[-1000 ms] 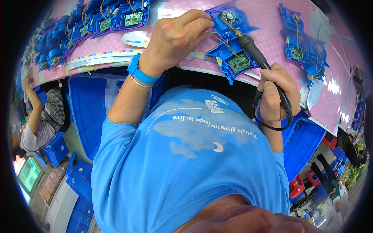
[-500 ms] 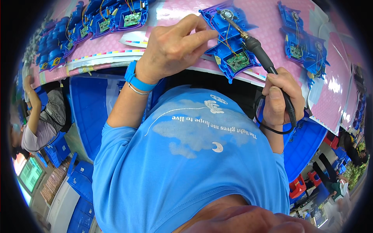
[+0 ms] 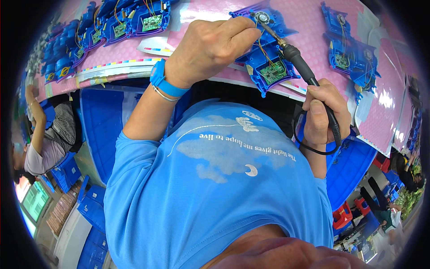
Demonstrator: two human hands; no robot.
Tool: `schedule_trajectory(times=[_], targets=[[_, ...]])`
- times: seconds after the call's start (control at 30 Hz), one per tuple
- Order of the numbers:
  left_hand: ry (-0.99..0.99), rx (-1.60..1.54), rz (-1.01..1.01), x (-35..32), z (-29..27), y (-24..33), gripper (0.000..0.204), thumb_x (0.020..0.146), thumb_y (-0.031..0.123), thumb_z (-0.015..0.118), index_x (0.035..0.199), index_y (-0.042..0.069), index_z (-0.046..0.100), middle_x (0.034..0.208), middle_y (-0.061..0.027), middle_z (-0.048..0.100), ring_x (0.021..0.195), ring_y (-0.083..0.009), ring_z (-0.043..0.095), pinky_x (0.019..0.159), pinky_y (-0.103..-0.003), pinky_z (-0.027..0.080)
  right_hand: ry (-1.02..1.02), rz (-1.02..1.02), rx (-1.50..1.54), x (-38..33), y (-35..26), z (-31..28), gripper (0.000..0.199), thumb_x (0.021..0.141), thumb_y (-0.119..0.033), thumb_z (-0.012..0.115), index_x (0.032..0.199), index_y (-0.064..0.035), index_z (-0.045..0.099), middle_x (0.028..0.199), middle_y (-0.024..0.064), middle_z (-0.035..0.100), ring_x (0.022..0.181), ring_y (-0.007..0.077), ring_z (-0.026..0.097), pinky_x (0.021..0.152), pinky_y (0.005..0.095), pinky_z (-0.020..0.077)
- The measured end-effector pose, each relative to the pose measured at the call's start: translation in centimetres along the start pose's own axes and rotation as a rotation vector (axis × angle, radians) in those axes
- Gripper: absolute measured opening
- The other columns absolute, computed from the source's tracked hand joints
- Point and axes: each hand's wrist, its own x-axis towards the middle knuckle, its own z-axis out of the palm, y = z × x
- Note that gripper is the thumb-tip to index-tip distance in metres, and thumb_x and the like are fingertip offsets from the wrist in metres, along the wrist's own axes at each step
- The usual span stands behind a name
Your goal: Soldering electronic components onto circuit boards at a factory workbench.
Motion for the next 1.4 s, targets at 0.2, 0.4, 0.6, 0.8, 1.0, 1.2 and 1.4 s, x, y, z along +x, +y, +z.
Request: schedule_trajectory(times=[0.2,0.4,0.6,0.8,1.0,1.2,1.4], targets=[[0.065,-0.027,-0.017,-0.2,0.7,-0.3,0.028,0.077,0.014,0.079,0.102,0.008,0.068,0.102,-0.0023,0.071,0.074,-0.0189,0.071,0.056,-0.029,0.056,-0.010,0.000,-0.007,0.1,0.2,0.0,0.019,0.081,-0.002,0.065,0.097,0.0094,0.068,0.079,0.0189,0.070,0.058,0.0241,0.060,0.054,0.0335,0.0472],[0.102,-0.037,0.021,-0.2,1.1,-0.5,0.029,0.077,0.014,0.079,0.103,0.008,0.069,0.101,-0.0027,0.071,0.075,-0.0187,0.072,0.056,-0.029,0.057,0.011,0.007,-0.010,-0.1,0.2,0.3,0.023,0.085,-0.008,0.065,0.101,0.0092,0.068,0.075,0.0158,0.065,0.059,0.0204,0.056,0.054,0.0317,0.0423],[0.069,-0.028,-0.008,-0.3,0.9,-0.3,0.029,0.076,0.013,0.080,0.103,0.008,0.068,0.101,-0.0026,0.071,0.075,-0.0188,0.072,0.056,-0.029,0.056,0.022,-0.008,0.008,-0.2,0.0,0.0,0.023,0.088,-0.010,0.065,0.103,0.0081,0.067,0.073,0.0144,0.065,0.058,0.0190,0.054,0.054,0.0307,0.0405],[0.035,-0.046,-0.047,-0.3,0.7,-0.3,0.030,0.076,0.012,0.080,0.103,0.009,0.067,0.101,-0.0019,0.071,0.074,-0.0191,0.071,0.055,-0.030,0.056,0.045,0.037,0.035,-0.4,-0.2,-0.1,0.029,0.091,-0.016,0.066,0.107,0.0077,0.068,0.077,0.0141,0.064,0.062,0.0171,0.054,0.056,0.0306,0.0378],[0.019,-0.100,-0.073,-0.1,0.5,-0.1,0.030,0.076,0.011,0.081,0.102,0.008,0.067,0.099,-0.0028,0.071,0.073,-0.0212,0.071,0.057,-0.031,0.056,0.047,0.018,0.035,-0.5,-0.2,-0.1,0.028,0.091,-0.016,0.066,0.106,0.0079,0.068,0.078,0.0147,0.064,0.062,0.0172,0.053,0.056,0.0301,0.0378],[0.018,-0.178,-0.097,0.1,-0.2,0.1,0.028,0.076,0.006,0.082,0.102,0.006,0.071,0.098,-0.0042,0.072,0.076,-0.0224,0.072,0.060,-0.032,0.057,0.054,-0.008,0.003,-0.3,-0.3,-0.3,0.020,0.088,-0.009,0.067,0.100,0.0062,0.067,0.067,0.0112,0.063,0.056,0.0201,0.056,0.052,0.0317,0.0429],[-0.078,-0.530,-0.167,-1.1,-2.6,-0.6,0.032,0.074,0.007,0.085,0.104,0.005,0.074,0.103,-0.0078,0.074,0.077,-0.0226,0.073,0.065,-0.031,0.059,0.111,0.003,-0.010,-0.7,0.0,-0.7,0.020,0.088,-0.010,0.067,0.101,0.0063,0.067,0.067,0.0110,0.063,0.057,0.0200,0.056,0.054,0.0321,0.0431]])
